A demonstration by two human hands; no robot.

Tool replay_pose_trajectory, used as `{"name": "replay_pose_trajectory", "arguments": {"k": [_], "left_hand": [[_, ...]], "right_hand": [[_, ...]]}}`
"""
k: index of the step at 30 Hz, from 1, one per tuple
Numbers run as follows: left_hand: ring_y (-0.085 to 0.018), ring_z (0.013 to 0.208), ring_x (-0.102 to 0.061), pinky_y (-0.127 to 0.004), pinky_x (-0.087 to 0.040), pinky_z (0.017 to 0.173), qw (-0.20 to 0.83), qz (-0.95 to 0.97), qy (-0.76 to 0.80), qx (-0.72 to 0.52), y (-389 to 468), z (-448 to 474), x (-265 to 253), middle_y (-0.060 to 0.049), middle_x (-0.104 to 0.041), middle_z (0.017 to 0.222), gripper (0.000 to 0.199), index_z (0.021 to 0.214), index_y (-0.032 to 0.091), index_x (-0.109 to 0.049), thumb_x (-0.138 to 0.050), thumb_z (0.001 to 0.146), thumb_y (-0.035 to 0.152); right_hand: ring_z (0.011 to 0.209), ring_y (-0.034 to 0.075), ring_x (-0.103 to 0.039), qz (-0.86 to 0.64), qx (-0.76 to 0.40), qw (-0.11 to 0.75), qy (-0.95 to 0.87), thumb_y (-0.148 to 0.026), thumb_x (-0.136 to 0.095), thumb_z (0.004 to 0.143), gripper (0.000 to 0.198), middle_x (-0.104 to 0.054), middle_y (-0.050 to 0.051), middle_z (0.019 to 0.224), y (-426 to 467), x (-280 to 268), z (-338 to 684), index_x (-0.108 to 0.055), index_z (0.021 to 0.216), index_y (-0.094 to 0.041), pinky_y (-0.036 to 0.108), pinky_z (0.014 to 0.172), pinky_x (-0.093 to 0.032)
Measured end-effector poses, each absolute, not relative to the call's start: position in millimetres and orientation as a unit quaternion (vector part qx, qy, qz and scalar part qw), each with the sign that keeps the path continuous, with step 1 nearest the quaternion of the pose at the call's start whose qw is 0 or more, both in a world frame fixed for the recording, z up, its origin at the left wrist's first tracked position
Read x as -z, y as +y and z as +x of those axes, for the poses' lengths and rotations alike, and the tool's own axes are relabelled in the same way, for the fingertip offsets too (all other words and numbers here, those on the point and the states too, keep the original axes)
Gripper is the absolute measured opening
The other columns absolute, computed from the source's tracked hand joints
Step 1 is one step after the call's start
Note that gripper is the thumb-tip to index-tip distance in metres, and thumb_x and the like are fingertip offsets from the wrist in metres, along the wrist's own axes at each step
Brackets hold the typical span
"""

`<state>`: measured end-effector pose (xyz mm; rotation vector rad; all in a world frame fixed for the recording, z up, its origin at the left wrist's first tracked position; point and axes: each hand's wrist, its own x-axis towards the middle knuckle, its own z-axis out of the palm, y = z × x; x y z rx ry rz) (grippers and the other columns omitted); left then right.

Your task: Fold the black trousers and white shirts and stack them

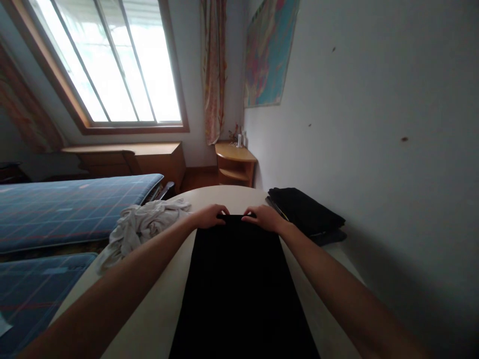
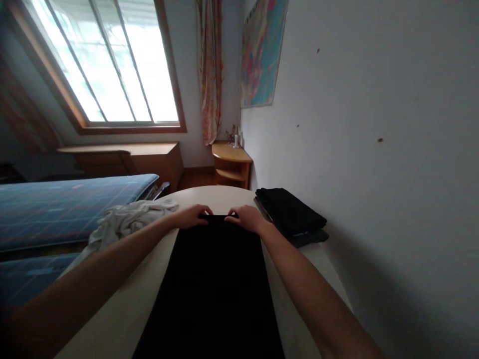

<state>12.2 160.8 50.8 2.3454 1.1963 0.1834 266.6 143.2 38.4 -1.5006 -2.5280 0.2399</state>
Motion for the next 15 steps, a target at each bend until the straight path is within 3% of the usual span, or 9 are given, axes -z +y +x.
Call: {"name": "replay_pose_trajectory", "arguments": {"k": [9,15], "left_hand": [[-0.024,0.093,-0.067,-0.033,-0.049,0.087,0.231,0.857,0.454,-0.073,157,15,-18,-0.010,-0.075,0.103,0.035,0.112,0.014,-0.068,-0.058,0.080,0.027],[-0.021,0.092,-0.068,-0.030,-0.051,0.085,0.258,0.853,0.444,-0.087,167,10,-22,-0.006,-0.076,0.102,0.035,0.108,0.015,-0.070,-0.055,0.084,0.034]], "right_hand": [[0.097,0.024,-0.069,-0.513,-0.107,0.089,-0.847,-0.054,-0.053,0.095,0.038,-0.076,0.006,0.106,144,-17,273,-0.073,0.108,-0.025,0.028,0.076,-0.045],[0.091,0.023,-0.069,-0.534,-0.107,0.110,-0.832,-0.048,-0.053,0.096,0.036,-0.075,0.010,0.101,149,-16,279,-0.073,0.104,-0.019,0.028,0.076,-0.045]]}}
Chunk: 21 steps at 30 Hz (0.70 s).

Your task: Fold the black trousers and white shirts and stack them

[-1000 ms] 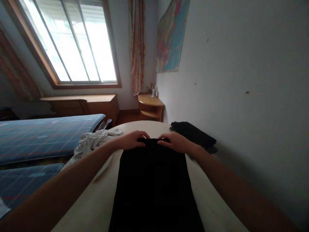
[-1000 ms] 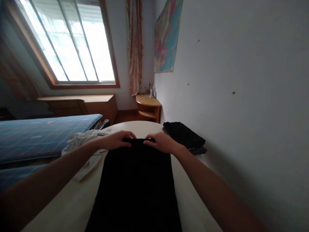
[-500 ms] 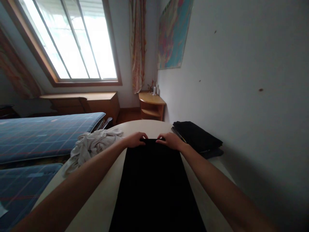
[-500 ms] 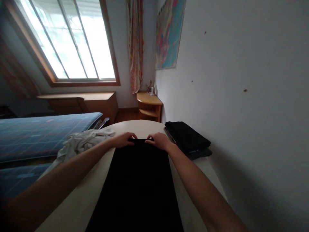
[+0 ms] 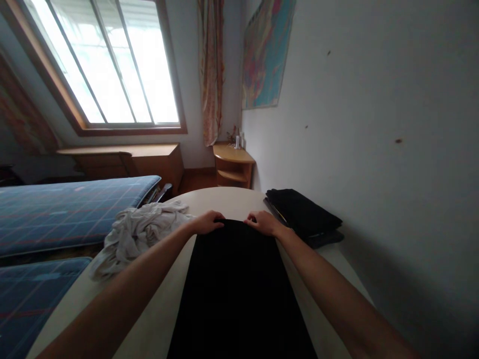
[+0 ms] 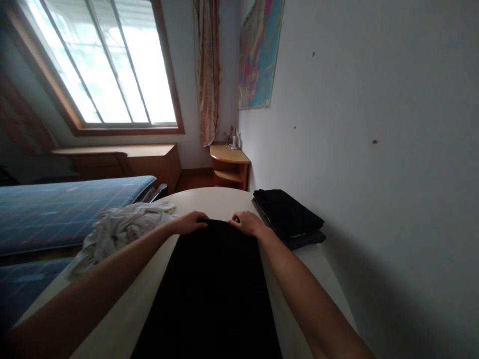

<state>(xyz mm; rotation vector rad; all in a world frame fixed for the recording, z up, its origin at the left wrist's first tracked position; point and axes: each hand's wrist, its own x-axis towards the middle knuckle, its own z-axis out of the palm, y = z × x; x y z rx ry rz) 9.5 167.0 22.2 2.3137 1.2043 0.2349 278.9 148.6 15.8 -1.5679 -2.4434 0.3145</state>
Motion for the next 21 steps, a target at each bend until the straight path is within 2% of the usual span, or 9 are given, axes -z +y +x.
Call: {"name": "replay_pose_trajectory", "arguments": {"k": [3,7,12,16,18,21], "left_hand": [[-0.021,0.090,-0.068,-0.030,-0.052,0.084,0.258,0.847,0.455,-0.096,170,10,-19,-0.006,-0.076,0.100,0.034,0.107,0.014,-0.071,-0.055,0.084,0.035],[-0.027,0.107,-0.065,-0.035,-0.046,0.098,0.219,0.833,0.491,-0.129,164,9,-8,-0.010,-0.073,0.114,0.037,0.114,0.016,-0.069,-0.059,0.084,0.035],[-0.030,0.124,-0.056,-0.040,-0.037,0.109,0.183,0.785,0.560,-0.191,144,-10,8,-0.017,-0.062,0.132,0.050,0.129,0.013,-0.058,-0.052,0.091,0.044],[-0.029,0.110,-0.065,-0.040,-0.047,0.097,0.200,0.714,0.631,-0.229,132,-32,18,-0.019,-0.068,0.117,0.054,0.133,0.009,-0.050,-0.047,0.094,0.046],[-0.025,0.096,-0.070,-0.036,-0.052,0.086,0.227,0.687,0.647,-0.240,130,-38,23,-0.014,-0.071,0.104,0.055,0.131,0.010,-0.049,-0.054,0.091,0.047],[-0.021,0.080,-0.071,-0.031,-0.055,0.074,0.268,0.662,0.651,-0.257,130,-40,27,-0.008,-0.073,0.092,0.057,0.126,0.012,-0.051,-0.068,0.083,0.044]], "right_hand": [[0.092,0.022,-0.068,-0.549,-0.104,0.126,-0.819,-0.051,-0.053,0.096,0.039,-0.074,0.010,0.103,153,-14,278,-0.071,0.105,-0.018,0.028,0.077,-0.044],[0.090,0.020,-0.067,-0.562,-0.102,0.133,-0.810,-0.049,-0.054,0.096,0.036,-0.074,0.007,0.100,151,-13,273,-0.068,0.108,-0.019,0.029,0.081,-0.044],[0.121,0.025,-0.056,-0.591,-0.073,0.161,-0.787,-0.044,-0.048,0.099,0.039,-0.063,0.013,0.129,128,-5,271,-0.061,0.125,-0.017,0.036,0.103,-0.038],[0.131,0.031,-0.049,-0.653,-0.074,0.170,-0.734,-0.043,-0.048,0.097,0.056,-0.053,0.023,0.141,105,6,279,-0.048,0.140,-0.007,0.042,0.109,-0.036],[0.131,0.032,-0.050,-0.675,-0.081,0.177,-0.712,-0.041,-0.052,0.096,0.059,-0.054,0.025,0.139,98,10,285,-0.046,0.141,-0.004,0.042,0.109,-0.036],[0.124,0.031,-0.057,-0.688,-0.107,0.196,-0.690,-0.038,-0.061,0.090,0.059,-0.060,0.023,0.133,97,13,294,-0.048,0.139,-0.007,0.040,0.105,-0.042]]}}
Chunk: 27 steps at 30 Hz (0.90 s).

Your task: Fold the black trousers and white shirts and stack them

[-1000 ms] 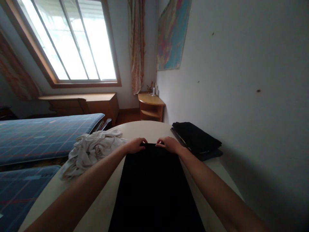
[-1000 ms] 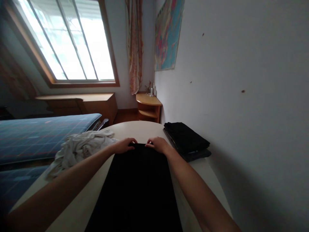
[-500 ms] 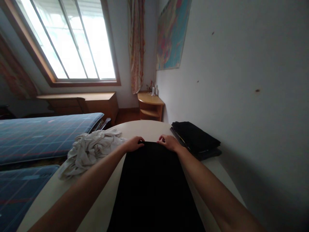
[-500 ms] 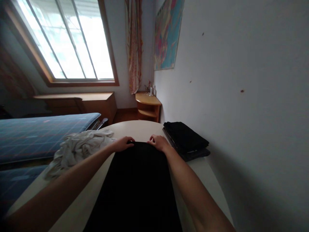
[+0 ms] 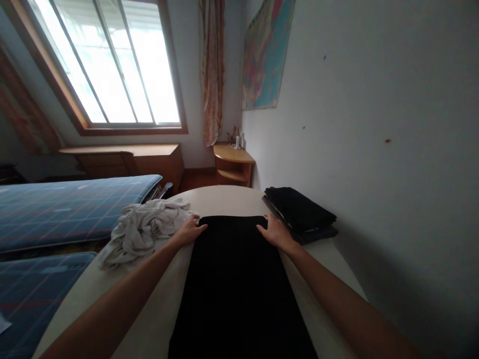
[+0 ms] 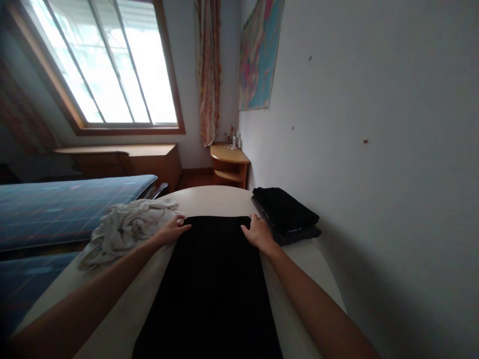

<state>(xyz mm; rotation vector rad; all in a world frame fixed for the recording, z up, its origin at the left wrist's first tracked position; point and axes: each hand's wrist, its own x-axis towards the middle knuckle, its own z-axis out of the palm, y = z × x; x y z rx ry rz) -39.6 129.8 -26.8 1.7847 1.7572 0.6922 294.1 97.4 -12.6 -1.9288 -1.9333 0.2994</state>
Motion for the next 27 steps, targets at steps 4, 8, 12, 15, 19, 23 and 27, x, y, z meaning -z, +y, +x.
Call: {"name": "replay_pose_trajectory", "arguments": {"k": [4,8,12,15,19,23,27], "left_hand": [[-0.020,0.077,-0.071,-0.029,-0.056,0.070,0.302,0.644,0.644,-0.282,132,-31,28,-0.007,-0.073,0.088,0.054,0.118,0.012,-0.054,-0.079,0.073,0.028],[-0.022,0.082,-0.072,-0.032,-0.057,0.075,0.307,0.634,0.636,-0.316,138,-23,23,-0.008,-0.074,0.091,0.044,0.115,0.012,-0.056,-0.074,0.075,0.015],[-0.025,0.108,-0.067,-0.038,-0.051,0.096,0.268,0.626,0.632,-0.370,155,-16,12,-0.013,-0.070,0.114,0.050,0.127,0.014,-0.052,-0.070,0.081,0.016],[-0.026,0.113,-0.065,-0.039,-0.046,0.102,0.254,0.618,0.630,-0.396,168,-10,8,-0.014,-0.068,0.119,0.055,0.135,0.016,-0.048,-0.069,0.084,0.020],[-0.025,0.106,-0.068,-0.036,-0.050,0.096,0.280,0.590,0.637,-0.411,170,-4,14,-0.015,-0.070,0.116,0.061,0.140,0.015,-0.044,-0.070,0.085,0.023],[-0.021,0.091,-0.071,-0.029,-0.055,0.079,0.332,0.552,0.643,-0.413,145,-10,26,-0.018,-0.068,0.119,0.070,0.146,0.011,-0.034,-0.068,0.087,0.027],[-0.016,0.074,-0.069,-0.026,-0.054,0.064,0.381,0.540,0.623,-0.417,87,-27,35,-0.015,-0.066,0.118,0.071,0.146,0.011,-0.033,-0.064,0.088,0.038]], "right_hand": [[0.110,0.028,-0.067,-0.691,-0.152,0.223,-0.671,-0.030,-0.074,0.080,0.055,-0.070,0.017,0.118,110,15,299,-0.057,0.128,-0.011,0.034,0.094,-0.050],[0.105,0.023,-0.069,-0.680,-0.170,0.266,-0.662,-0.022,-0.075,0.077,0.053,-0.071,0.014,0.115,126,16,299,-0.057,0.126,-0.010,0.031,0.092,-0.052],[0.112,0.024,-0.066,-0.680,-0.159,0.317,-0.642,-0.026,-0.070,0.083,0.055,-0.068,0.015,0.122,147,11,300,-0.051,0.133,-0.012,0.035,0.096,-0.050],[0.115,0.026,-0.064,-0.686,-0.151,0.341,-0.625,-0.028,-0.068,0.085,0.056,-0.067,0.017,0.123,161,7,298,-0.048,0.135,-0.013,0.039,0.098,-0.050],[0.117,0.029,-0.063,-0.688,-0.151,0.351,-0.617,-0.024,-0.069,0.083,0.058,-0.064,0.021,0.126,162,10,295,-0.047,0.135,-0.010,0.043,0.101,-0.047],[0.123,0.026,-0.058,-0.664,-0.150,0.365,-0.635,-0.021,-0.069,0.080,0.063,-0.058,0.019,0.134,131,19,300,-0.045,0.137,-0.011,0.040,0.106,-0.044],[0.109,0.025,-0.065,-0.631,-0.228,0.382,-0.635,-0.027,-0.068,0.079,0.070,-0.057,0.018,0.131,69,25,313,-0.040,0.142,-0.014,0.042,0.096,-0.050]]}}
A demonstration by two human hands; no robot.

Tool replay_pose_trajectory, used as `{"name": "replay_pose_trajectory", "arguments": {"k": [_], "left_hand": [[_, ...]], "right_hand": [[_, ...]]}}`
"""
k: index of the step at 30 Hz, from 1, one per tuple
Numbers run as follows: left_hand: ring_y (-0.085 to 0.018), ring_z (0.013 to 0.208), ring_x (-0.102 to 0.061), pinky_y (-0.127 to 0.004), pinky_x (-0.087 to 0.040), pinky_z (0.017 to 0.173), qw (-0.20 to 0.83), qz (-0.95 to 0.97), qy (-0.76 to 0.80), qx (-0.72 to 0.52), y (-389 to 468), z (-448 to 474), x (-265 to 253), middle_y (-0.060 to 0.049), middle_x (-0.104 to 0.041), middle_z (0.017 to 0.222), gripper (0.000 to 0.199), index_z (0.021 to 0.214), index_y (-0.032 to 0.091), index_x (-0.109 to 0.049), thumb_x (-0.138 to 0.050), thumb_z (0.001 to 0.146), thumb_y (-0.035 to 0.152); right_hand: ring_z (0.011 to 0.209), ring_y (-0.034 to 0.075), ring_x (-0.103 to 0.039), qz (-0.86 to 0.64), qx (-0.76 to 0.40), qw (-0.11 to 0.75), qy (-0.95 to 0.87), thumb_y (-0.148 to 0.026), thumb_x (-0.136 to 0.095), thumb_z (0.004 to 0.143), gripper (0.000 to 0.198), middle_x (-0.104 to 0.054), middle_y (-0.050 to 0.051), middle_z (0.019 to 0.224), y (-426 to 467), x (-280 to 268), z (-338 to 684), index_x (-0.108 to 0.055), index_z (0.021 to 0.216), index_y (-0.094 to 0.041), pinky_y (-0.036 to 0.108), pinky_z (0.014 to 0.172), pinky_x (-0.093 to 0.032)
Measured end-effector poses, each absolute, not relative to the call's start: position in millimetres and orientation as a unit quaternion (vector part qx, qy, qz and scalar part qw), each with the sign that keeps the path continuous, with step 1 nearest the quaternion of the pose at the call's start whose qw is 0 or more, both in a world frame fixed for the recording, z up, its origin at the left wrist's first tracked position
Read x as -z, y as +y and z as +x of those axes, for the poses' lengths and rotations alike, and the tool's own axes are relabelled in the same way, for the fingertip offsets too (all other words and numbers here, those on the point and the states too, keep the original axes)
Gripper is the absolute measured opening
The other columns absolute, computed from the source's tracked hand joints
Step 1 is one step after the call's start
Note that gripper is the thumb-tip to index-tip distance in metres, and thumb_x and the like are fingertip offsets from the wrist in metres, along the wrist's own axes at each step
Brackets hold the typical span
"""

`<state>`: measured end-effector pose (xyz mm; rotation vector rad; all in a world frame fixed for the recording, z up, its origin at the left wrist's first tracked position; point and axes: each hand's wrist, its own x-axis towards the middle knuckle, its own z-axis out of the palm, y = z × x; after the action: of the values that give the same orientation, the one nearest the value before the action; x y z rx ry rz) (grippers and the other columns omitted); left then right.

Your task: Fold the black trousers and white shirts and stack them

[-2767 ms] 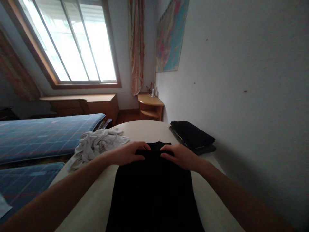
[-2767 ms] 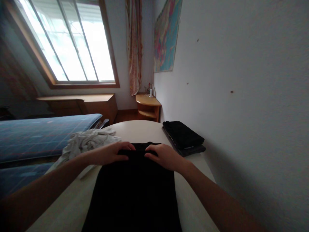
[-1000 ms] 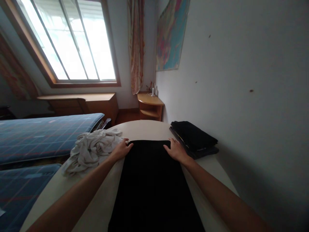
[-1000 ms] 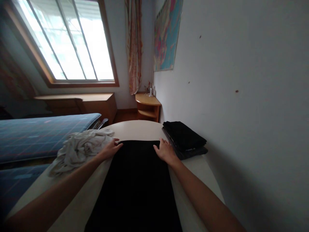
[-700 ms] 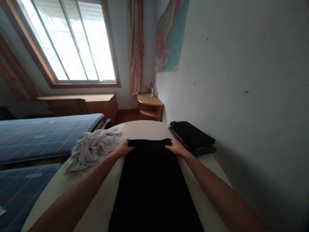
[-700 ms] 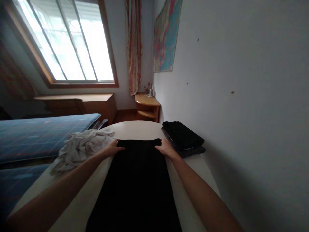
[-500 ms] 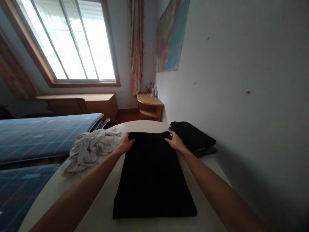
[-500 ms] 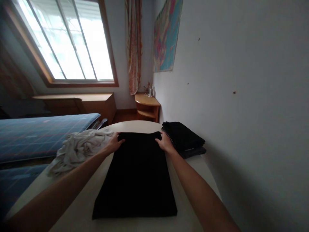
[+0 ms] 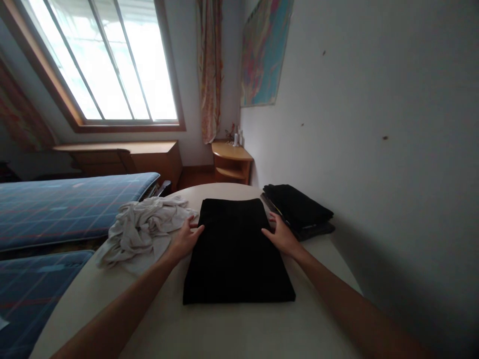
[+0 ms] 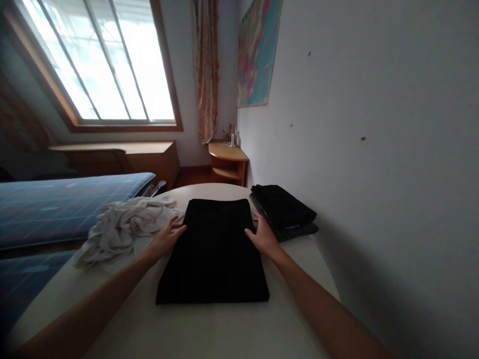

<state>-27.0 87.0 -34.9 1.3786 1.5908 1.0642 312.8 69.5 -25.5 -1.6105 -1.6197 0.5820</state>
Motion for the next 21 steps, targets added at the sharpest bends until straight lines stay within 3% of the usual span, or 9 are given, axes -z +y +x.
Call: {"name": "replay_pose_trajectory", "arguments": {"k": [5,9,11,14,17,21], "left_hand": [[-0.015,0.064,-0.060,-0.025,-0.045,0.055,0.447,0.545,0.560,-0.436,0,-44,35,-0.001,-0.065,0.083,0.082,0.138,0.012,-0.042,-0.065,0.078,0.062],[-0.014,0.061,-0.054,-0.024,-0.038,0.056,0.472,0.558,0.545,-0.411,-45,-47,27,0.005,-0.057,0.066,0.084,0.138,0.013,-0.044,-0.067,0.075,0.063],[-0.011,0.054,-0.046,-0.022,-0.030,0.050,0.482,0.559,0.547,-0.395,-58,-49,23,0.008,-0.051,0.059,0.087,0.142,0.014,-0.040,-0.068,0.075,0.063],[-0.008,0.048,-0.038,-0.021,-0.022,0.045,0.498,0.553,0.548,-0.383,-68,-51,18,0.010,-0.047,0.058,0.095,0.146,0.014,-0.033,-0.069,0.074,0.064],[-0.009,0.046,-0.044,-0.019,-0.024,0.041,0.523,0.550,0.537,-0.367,-74,-49,14,0.009,-0.049,0.063,0.102,0.150,0.017,-0.026,-0.070,0.072,0.066],[-0.012,0.042,-0.052,-0.019,-0.026,0.035,0.536,0.552,0.540,-0.341,-77,-44,10,0.009,-0.052,0.061,0.104,0.150,0.019,-0.026,-0.066,0.071,0.072]], "right_hand": [[0.080,0.018,-0.065,-0.598,-0.366,0.353,-0.620,-0.039,-0.063,0.083,0.071,-0.062,0.005,0.100,-20,21,322,-0.035,0.144,-0.017,0.036,0.076,-0.054],[0.069,0.017,-0.059,-0.601,-0.390,0.319,-0.620,-0.044,-0.060,0.085,0.064,-0.056,-0.004,0.075,-70,15,321,-0.041,0.141,-0.018,0.033,0.068,-0.048],[0.069,0.018,-0.058,-0.600,-0.404,0.314,-0.616,-0.045,-0.060,0.085,0.065,-0.057,-0.004,0.073,-85,13,319,-0.041,0.142,-0.020,0.033,0.068,-0.047],[0.076,0.018,-0.059,-0.581,-0.431,0.338,-0.602,-0.044,-0.061,0.085,0.070,-0.065,0.001,0.089,-100,11,316,-0.035,0.146,-0.021,0.033,0.072,-0.046],[0.066,0.015,-0.054,-0.575,-0.438,0.348,-0.597,-0.046,-0.059,0.086,0.070,-0.067,0.002,0.094,-105,12,316,-0.033,0.147,-0.021,0.031,0.066,-0.043],[0.062,0.015,-0.051,-0.600,-0.405,0.335,-0.604,-0.049,-0.056,0.087,0.061,-0.060,-0.002,0.078,-103,18,317,-0.043,0.141,-0.022,0.029,0.060,-0.039]]}}
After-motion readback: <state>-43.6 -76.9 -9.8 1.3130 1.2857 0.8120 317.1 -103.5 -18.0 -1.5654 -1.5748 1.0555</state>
